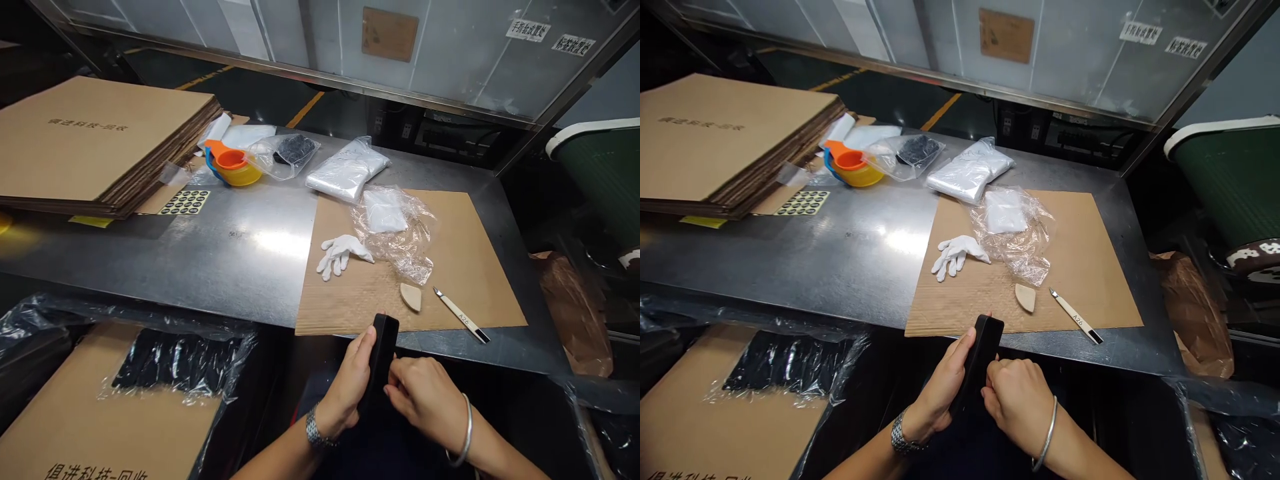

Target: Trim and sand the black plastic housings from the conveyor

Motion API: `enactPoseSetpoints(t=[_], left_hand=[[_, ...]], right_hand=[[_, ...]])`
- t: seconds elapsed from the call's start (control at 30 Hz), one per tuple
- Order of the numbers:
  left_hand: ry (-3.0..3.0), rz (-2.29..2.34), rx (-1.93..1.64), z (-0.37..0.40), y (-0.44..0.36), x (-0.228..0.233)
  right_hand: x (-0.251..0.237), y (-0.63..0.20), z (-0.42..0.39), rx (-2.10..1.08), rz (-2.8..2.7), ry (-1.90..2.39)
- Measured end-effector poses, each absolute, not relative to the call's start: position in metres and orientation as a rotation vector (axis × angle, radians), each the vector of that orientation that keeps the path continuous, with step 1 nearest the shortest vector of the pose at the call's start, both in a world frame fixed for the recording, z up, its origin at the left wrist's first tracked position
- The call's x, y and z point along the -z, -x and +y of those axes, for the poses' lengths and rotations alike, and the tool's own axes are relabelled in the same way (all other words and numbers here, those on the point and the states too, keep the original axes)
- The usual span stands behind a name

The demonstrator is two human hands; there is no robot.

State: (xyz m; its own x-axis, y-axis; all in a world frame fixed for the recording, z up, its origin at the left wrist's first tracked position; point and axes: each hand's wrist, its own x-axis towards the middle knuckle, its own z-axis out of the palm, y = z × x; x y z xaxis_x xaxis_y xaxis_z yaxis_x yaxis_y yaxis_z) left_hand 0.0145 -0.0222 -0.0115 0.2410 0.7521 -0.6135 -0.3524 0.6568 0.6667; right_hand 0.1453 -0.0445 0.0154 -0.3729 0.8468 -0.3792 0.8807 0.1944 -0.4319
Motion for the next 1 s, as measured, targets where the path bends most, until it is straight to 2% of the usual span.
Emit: enactPoseSetpoints(t=[0.17, 0.27, 0.37, 0.63, 0.77, 0.9, 1.0], left_hand=[[-0.424, 1.028, -0.644, -0.026, -0.015, 0.014], [-0.392, 1.009, -0.582, -0.027, -0.013, 0.011], [-0.409, 0.998, -0.588, -0.027, -0.011, 0.007], [-0.387, 0.899, -0.576, -0.026, -0.012, 0.016], [-0.171, 0.903, -0.603, -0.009, -0.013, 0.024], [-0.232, 1.027, -0.730, 0.015, -0.016, 0.028], [-0.529, 1.162, -0.913, 0.031, -0.025, 0.039]], right_hand=[[-0.015, -0.161, -0.027, 1.076, 2.332, -2.016], [-0.014, -0.171, -0.014, 1.272, 2.284, -2.144], [-0.014, -0.177, -0.006, 1.523, 2.267, -2.084], [0.001, -0.183, 0.004, 1.835, 2.072, -2.062], [0.023, -0.198, 0.025, 1.660, 2.088, -2.302], [0.037, -0.220, 0.058, 1.225, 2.191, -2.571], [0.039, -0.230, 0.089, 0.860, 2.299, -2.644]])
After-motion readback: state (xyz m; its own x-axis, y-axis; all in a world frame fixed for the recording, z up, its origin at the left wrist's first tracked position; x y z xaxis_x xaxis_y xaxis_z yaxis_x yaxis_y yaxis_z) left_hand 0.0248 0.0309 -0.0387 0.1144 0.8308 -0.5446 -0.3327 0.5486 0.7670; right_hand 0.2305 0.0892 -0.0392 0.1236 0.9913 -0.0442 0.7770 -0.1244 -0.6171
